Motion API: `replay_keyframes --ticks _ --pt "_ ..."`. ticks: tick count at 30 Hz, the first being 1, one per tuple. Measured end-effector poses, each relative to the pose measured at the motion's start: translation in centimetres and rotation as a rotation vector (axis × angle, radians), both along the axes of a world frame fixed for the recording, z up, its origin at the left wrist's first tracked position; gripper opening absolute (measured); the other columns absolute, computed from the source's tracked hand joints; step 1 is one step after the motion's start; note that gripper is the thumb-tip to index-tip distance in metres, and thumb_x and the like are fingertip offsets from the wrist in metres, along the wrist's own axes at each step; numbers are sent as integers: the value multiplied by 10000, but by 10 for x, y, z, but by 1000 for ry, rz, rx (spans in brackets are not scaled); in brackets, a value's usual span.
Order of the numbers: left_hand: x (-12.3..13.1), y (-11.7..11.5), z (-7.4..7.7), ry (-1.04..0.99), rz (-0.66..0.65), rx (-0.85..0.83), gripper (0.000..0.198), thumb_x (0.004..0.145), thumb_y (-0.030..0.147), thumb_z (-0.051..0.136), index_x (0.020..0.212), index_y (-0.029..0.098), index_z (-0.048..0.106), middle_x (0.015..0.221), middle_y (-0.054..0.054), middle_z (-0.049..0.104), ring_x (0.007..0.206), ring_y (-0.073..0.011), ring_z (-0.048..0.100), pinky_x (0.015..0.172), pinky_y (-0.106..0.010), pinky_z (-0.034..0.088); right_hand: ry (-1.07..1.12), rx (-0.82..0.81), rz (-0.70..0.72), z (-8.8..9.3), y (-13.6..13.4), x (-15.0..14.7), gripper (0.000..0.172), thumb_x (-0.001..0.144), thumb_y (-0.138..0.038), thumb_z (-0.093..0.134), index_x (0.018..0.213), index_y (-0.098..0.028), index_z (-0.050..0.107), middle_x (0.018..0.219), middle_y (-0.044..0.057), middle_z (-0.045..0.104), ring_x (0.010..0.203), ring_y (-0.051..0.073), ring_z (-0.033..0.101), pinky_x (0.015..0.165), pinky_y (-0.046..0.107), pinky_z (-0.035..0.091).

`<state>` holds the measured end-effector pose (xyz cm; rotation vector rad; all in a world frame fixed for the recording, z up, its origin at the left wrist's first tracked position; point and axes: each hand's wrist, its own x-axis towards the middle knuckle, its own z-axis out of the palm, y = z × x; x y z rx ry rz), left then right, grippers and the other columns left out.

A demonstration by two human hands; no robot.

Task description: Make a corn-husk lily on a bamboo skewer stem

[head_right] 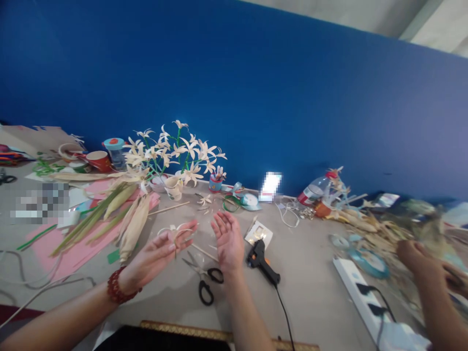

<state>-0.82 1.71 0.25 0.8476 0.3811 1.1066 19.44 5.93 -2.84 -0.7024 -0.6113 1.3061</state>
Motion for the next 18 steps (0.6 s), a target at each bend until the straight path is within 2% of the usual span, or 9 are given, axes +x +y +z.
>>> replay_keyframes --ticks 5,11,15,18 --pt "12 10 -4 -80 -15 -81 132 904 118 579 816 177 657 1427 -96 547 1435 -296 331 1172 -546 206 89 66 117 14 -17 -14 338 932 -478 501 1134 -255 655 1214 68 666 1158 231 610 1108 483 374" --pt "21 11 -5 -95 -8 -123 126 894 143 599 782 176 647 1329 -74 626 1375 -259 427 1165 -477 253 -7 198 223 20 -30 -25 415 863 -569 575 1146 -276 654 1310 79 607 1261 292 513 1032 532 439" --pt "21 9 -12 64 126 -78 81 847 203 679 779 182 641 1221 -66 675 1314 -269 479 1137 -457 281 -135 264 241 17 -31 -26 492 867 -613 542 1226 -284 612 1368 87 557 1216 310 544 1000 531 461" --pt "22 9 -19 171 252 -61 93 822 239 712 788 187 642 1140 -63 686 1260 -262 508 1102 -420 318 -197 262 244 12 -30 -26 454 910 -580 490 1253 -301 591 1387 80 533 1254 301 508 980 507 482"
